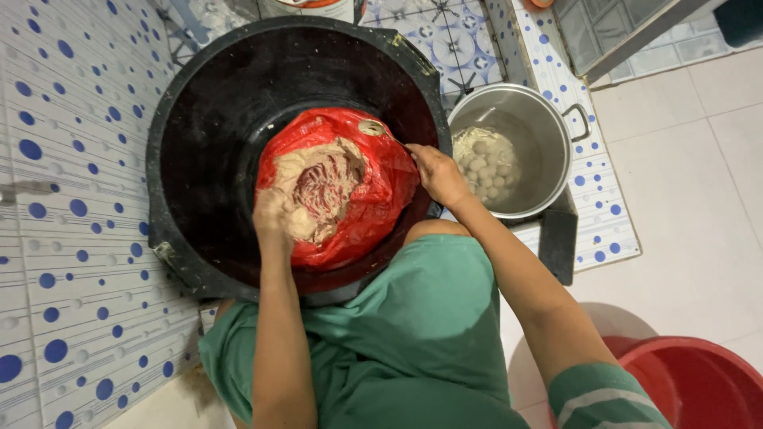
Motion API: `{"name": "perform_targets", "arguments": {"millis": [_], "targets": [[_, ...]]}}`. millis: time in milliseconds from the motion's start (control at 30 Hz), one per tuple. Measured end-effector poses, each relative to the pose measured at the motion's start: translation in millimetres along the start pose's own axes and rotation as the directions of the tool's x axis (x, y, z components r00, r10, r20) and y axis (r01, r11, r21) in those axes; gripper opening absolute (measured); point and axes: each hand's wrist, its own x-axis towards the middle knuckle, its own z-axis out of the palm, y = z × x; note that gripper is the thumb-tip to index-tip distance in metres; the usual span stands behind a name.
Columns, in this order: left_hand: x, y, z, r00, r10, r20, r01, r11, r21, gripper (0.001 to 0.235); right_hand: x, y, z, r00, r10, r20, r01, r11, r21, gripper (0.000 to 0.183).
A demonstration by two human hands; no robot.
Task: Kneading a mixture inside a plastic bag and adding ingredients from a pot using a spoon.
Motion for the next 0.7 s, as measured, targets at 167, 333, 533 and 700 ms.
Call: {"name": "perform_targets", "arguments": {"millis": [167,333,533,700], "targets": [[-36.5,68.5,29.2,0.999,0.031,0.034,-0.031,0.999,-0.024,0.014,-1.4,7.2,5.9,1.000,0.022,0.000,-0.022,1.000,-0.014,0.025],[-56.9,90.1,51.7,0.999,0.001,0.050,-0.004,0.999,0.051,0.030,-3.0,3.6,6.5,0.998,0.056,0.004,-0.056,0.998,-0.017,0.025],[-35.7,36.5,27.8,0.998,0.066,0.004,-0.064,0.947,0.315,0.033,-1.8,2.1,4.5,0.999,0.043,0.006,-0.043,0.999,-0.025,0.025],[-67.8,87.6,56.3,0.993,0.120,-0.008,-0.114,0.963,0.244,0.034,-1.2,1.0,3.8,0.999,0.040,0.011,-0.040,0.999,-0.009,0.026]]}}
